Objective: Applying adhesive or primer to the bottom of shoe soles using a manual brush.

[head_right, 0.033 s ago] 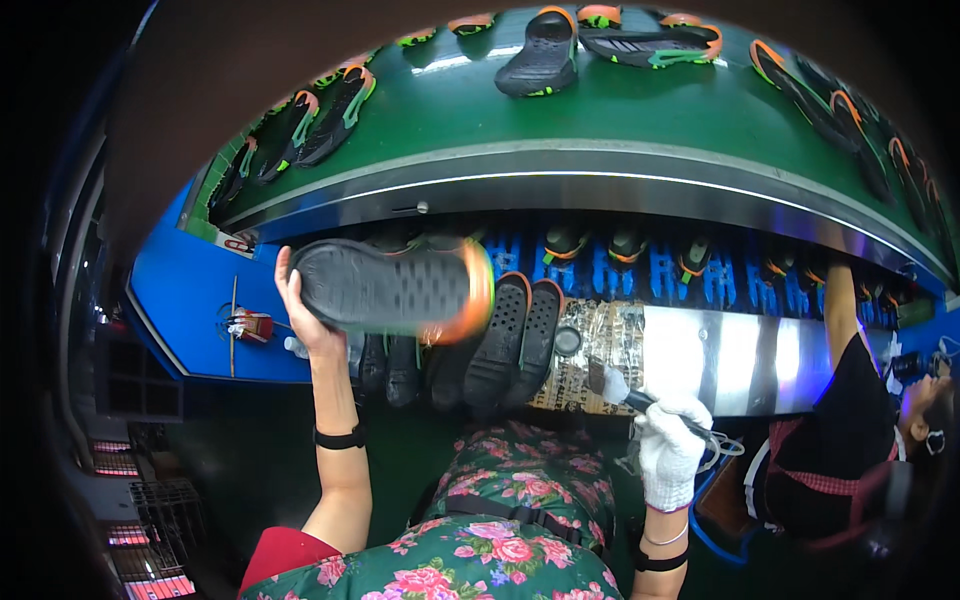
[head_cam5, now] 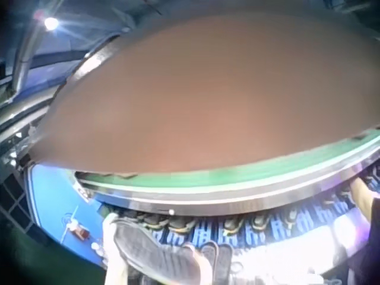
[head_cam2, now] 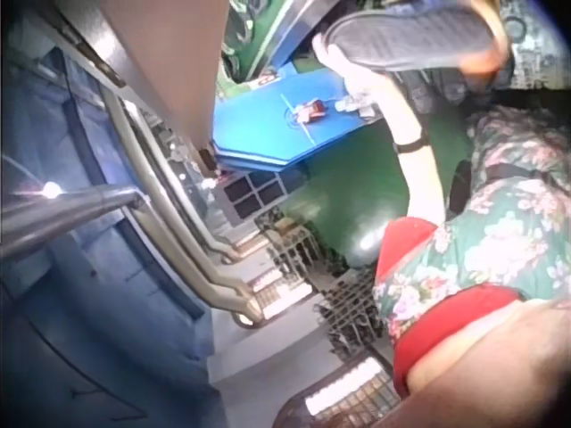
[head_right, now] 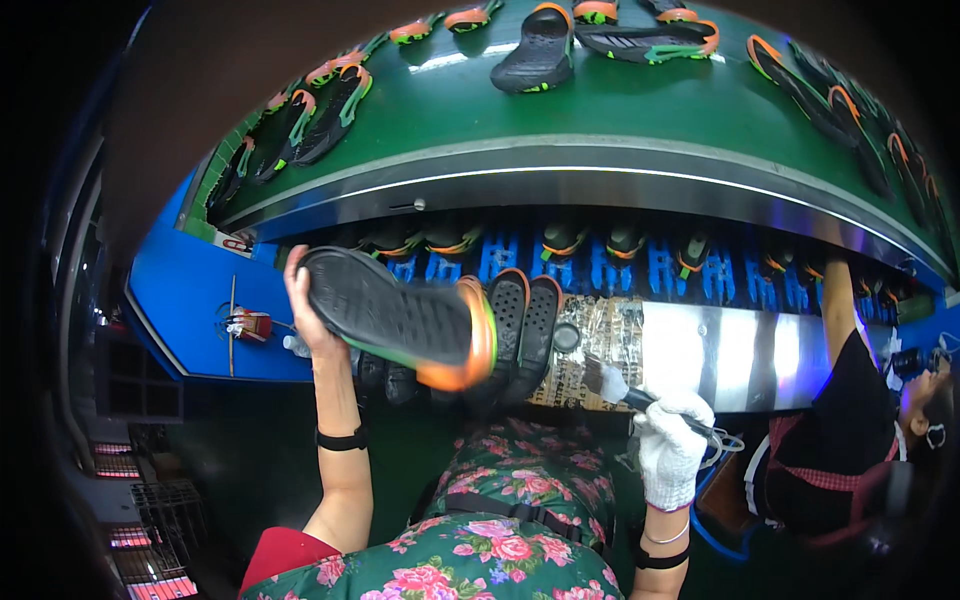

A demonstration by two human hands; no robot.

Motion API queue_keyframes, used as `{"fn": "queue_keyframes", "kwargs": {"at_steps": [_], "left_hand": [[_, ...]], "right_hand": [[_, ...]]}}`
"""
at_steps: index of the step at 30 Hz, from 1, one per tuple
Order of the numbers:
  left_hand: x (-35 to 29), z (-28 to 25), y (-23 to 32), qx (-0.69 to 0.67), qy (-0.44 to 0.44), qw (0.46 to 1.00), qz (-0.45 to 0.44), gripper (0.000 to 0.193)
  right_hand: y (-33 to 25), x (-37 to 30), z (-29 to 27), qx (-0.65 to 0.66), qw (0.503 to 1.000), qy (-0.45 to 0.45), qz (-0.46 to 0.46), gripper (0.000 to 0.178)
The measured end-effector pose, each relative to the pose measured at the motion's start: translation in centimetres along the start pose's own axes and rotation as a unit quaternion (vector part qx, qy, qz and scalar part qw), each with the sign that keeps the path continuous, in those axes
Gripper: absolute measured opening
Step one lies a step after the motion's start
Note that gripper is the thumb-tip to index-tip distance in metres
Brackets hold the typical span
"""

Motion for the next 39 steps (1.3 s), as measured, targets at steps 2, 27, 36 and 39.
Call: {"fn": "queue_keyframes", "kwargs": {"at_steps": [2,27,36,39], "left_hand": [[-1.6,0.5,-2.2,0.065,-0.097,0.984,-0.137,0.032],[-19.8,9.7,-11.0,-0.349,-0.336,0.624,-0.613,0.119],[-21.9,9.8,-12.6,-0.087,-0.28,0.806,-0.514,0.106],[-21.8,9.6,-12.4,0.018,-0.313,0.817,-0.485,0.111]], "right_hand": [[-1.6,-0.7,4.1,0.009,1.0,0.009,-0.01,0.013],[-1.2,-0.6,8.6,-0.348,0.866,-0.271,-0.236,0.022],[-2.5,-0.1,10.3,-0.499,0.663,-0.373,-0.415,0.041],[-0.6,-1.7,9.2,-0.474,0.714,-0.394,-0.331,0.044]]}}
Point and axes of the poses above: each hand's wrist, its own x-axis towards the middle knuckle, its own z-axis out of the palm, y = z × x, the point moved 1 cm from there along x, towards the middle knuckle, and after that the axes turned 15 degrees about -z, right-handed, at the moved point
